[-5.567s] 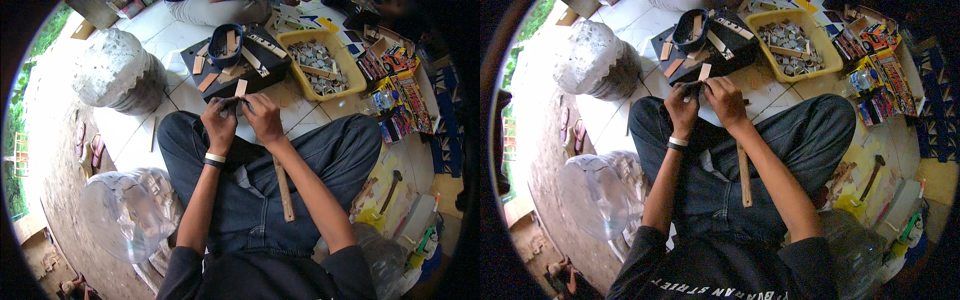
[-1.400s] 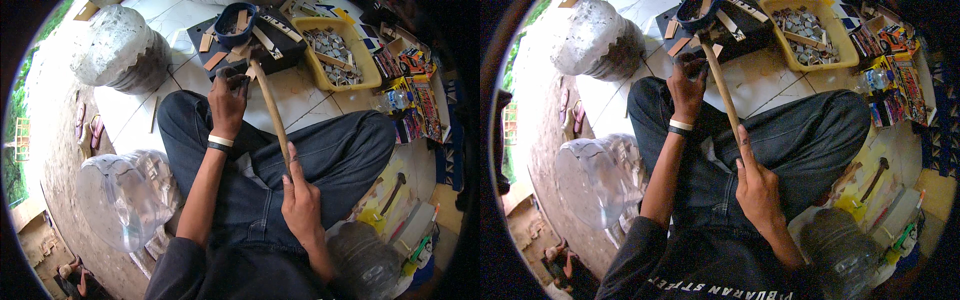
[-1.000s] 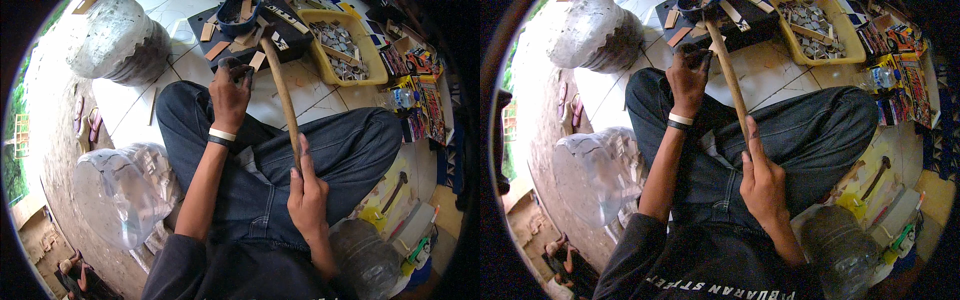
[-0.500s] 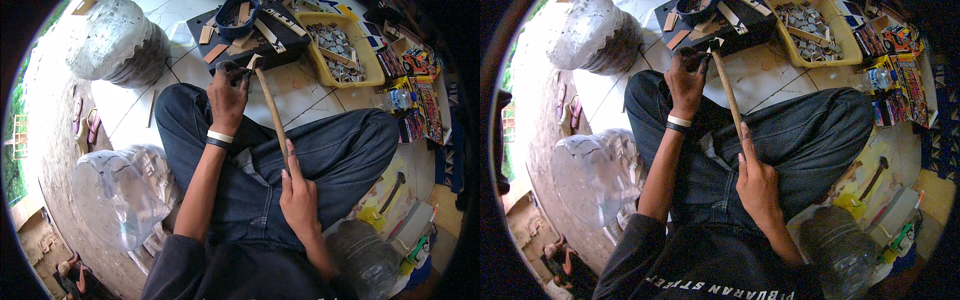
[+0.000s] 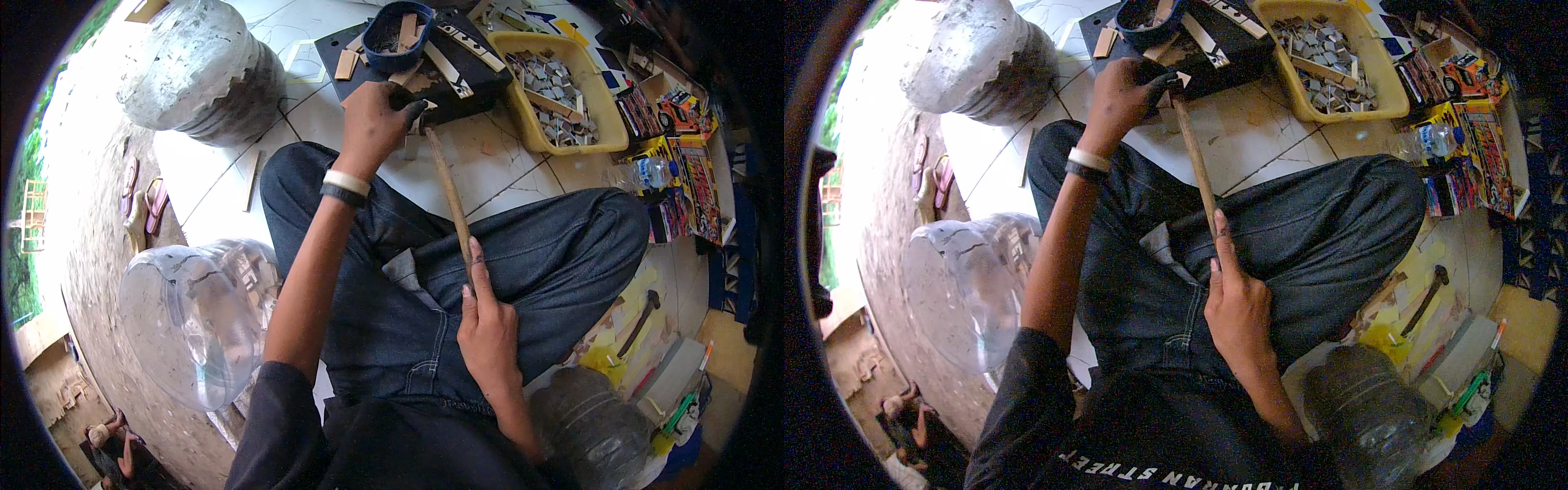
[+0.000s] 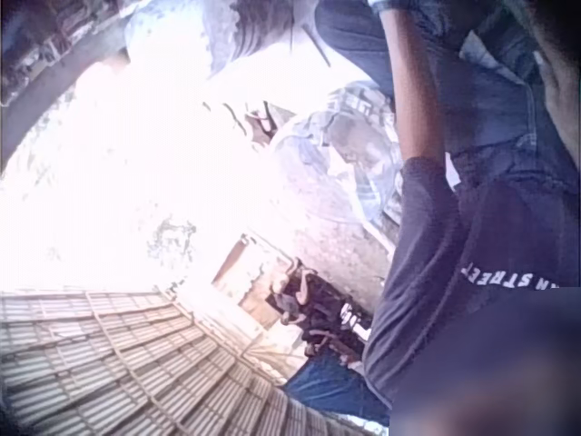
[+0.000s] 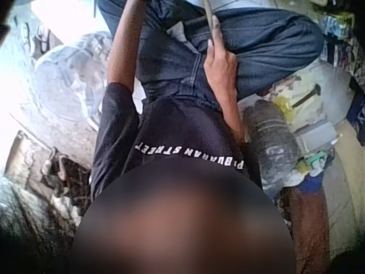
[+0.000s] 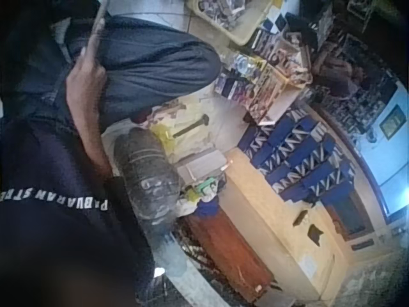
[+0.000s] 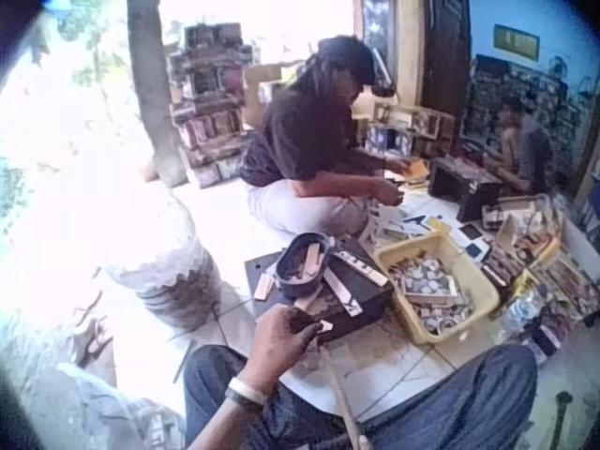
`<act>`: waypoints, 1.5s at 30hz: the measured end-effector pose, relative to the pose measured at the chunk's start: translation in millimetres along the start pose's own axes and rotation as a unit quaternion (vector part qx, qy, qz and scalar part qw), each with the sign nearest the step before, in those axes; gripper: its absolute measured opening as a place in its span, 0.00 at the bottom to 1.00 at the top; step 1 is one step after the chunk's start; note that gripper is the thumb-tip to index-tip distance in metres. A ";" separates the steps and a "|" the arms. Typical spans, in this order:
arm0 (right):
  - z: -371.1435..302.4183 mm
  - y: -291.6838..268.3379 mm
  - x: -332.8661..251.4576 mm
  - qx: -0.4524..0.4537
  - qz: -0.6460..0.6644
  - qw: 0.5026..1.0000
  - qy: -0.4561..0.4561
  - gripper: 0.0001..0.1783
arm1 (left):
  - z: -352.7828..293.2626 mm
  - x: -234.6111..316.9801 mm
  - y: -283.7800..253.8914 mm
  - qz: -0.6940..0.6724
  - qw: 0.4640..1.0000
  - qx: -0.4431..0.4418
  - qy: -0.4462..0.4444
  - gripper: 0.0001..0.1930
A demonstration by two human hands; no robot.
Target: The person sits on the floor and repeatedly picks up small wooden pieces, places them on a black jig, and taps them with a hammer. They then remove the pieces and place them into a yellow bin. The process is repeated for multiple pieces.
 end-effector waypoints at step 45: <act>-32.9 13.5 -15.2 -0.110 0.446 0.873 0.161 0.34 | -21.1 1.5 17.9 -0.013 0.997 0.063 -0.039 0.15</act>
Point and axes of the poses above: each hand's wrist, its own z-axis towards the middle knuckle, its own y-axis out of the palm, x = y × z, the point moved 1 cm from there along z, towards the middle knuckle, and after that the axes turned 3 degrees about -x, right-handed, at the moved point
